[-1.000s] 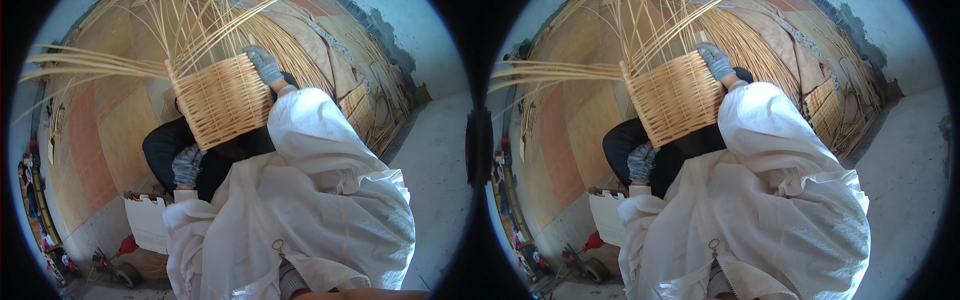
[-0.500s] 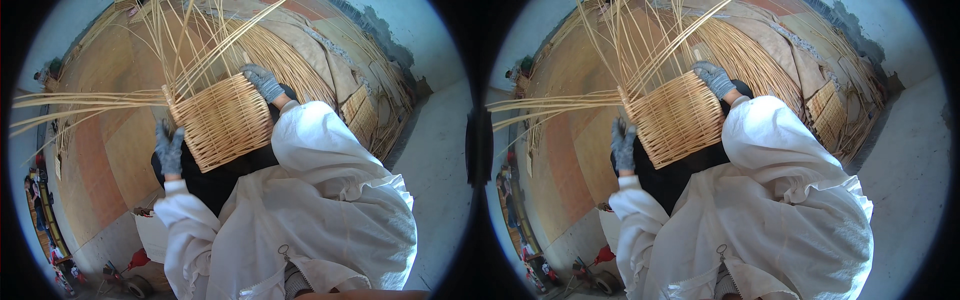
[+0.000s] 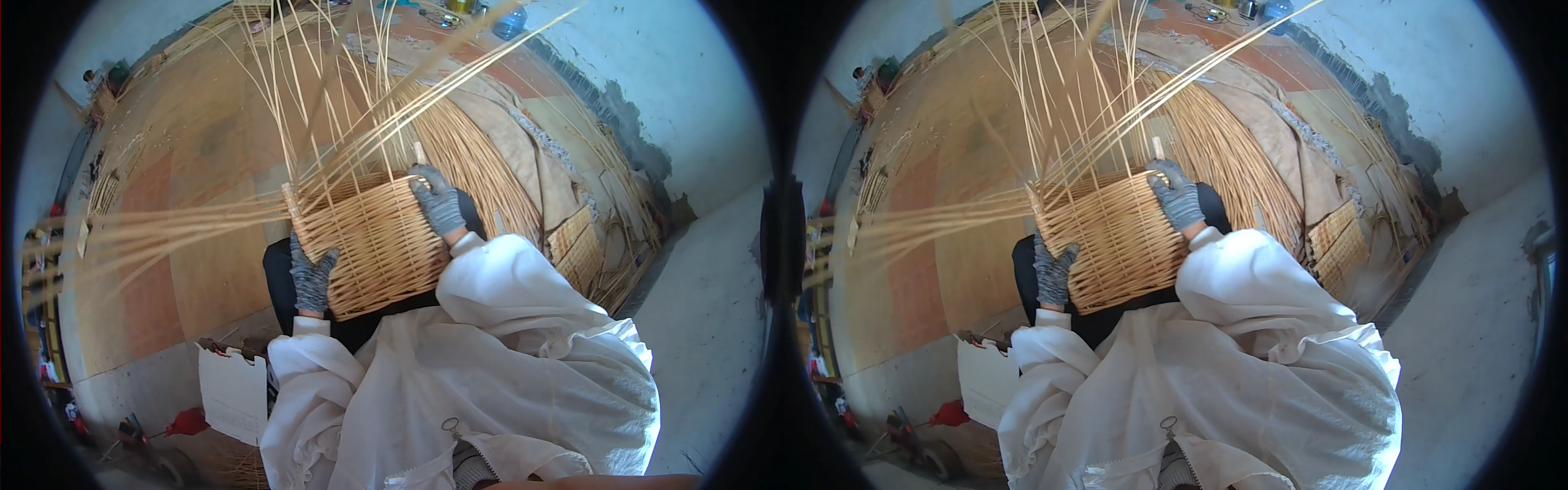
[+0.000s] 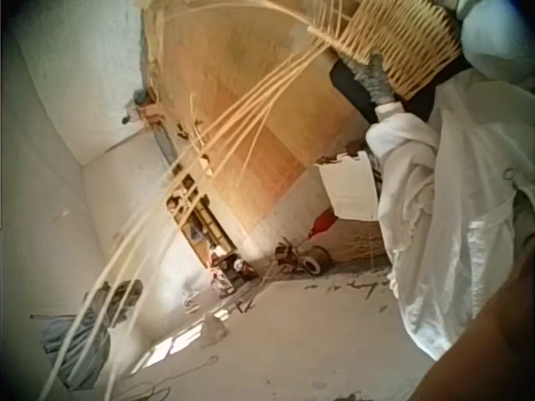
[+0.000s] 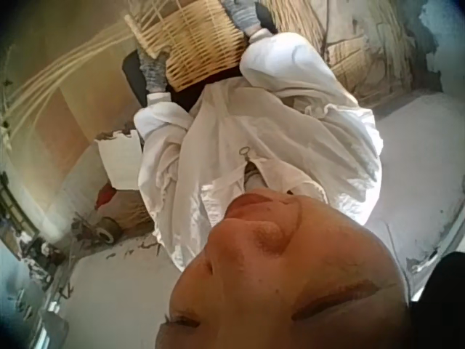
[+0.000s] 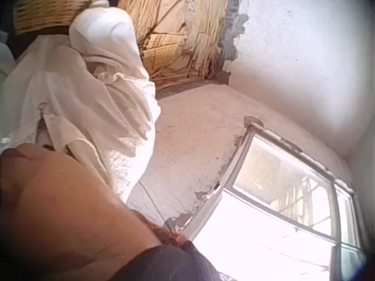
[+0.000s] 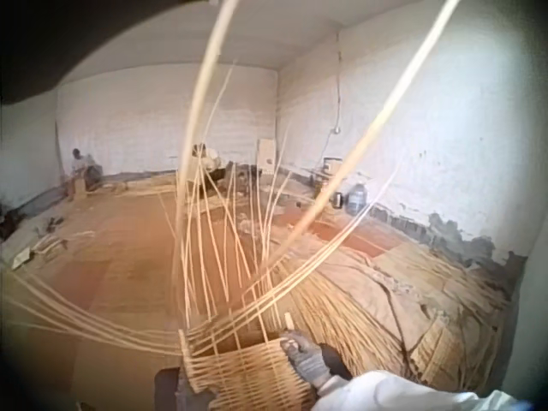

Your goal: The person weaves a rectangular basket using thin bamboo strips, interlacing them through vertical stakes while seated on the floor. The person repeatedly adjusts the basket's orientation and tightens the weave by hand.

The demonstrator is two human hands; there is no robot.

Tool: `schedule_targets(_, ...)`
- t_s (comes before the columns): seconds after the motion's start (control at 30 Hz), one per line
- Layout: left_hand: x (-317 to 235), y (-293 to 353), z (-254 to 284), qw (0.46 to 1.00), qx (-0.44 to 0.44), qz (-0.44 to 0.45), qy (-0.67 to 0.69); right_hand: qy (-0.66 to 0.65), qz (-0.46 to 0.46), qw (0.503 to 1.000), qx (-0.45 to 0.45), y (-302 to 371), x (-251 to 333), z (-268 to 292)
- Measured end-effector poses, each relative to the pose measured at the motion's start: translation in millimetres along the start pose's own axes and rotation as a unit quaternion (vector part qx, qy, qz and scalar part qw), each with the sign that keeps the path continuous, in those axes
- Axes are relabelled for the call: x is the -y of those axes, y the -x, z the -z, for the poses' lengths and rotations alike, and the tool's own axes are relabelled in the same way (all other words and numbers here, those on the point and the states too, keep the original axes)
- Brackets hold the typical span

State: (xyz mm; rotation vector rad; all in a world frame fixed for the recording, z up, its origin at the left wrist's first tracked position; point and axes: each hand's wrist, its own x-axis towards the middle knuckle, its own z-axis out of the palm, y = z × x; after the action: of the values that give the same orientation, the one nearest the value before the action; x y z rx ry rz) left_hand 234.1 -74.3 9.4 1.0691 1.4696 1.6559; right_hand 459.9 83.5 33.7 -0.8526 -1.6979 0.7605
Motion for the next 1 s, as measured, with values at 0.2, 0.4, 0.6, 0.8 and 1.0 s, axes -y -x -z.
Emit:
schedule_targets(0.2,-11,-39,2,0.999,-0.001,0.028,-0.021,-0.016,-0.055,0.998,0.012,-2,4,0)
schedule_targets(0.4,-27,-19,5,0.998,0.018,-0.027,0.055,0.076,-0.006,0.997,-0.014,3,27,3)
schedule_targets(0.6,-4,-16,-3,0.997,-0.039,-0.065,0.021,0.094,0.042,0.995,0.001,2,14,-2)
schedule_targets(0.8,-8,-20,-9,0.990,-0.095,-0.082,-0.058,0.092,0.009,0.996,0.016,-1,3,-4)
schedule_targets(1.0,-19,-55,13,0.996,-0.085,0.031,0.002,0.321,0.360,0.875,0.052,-35,82,-42)
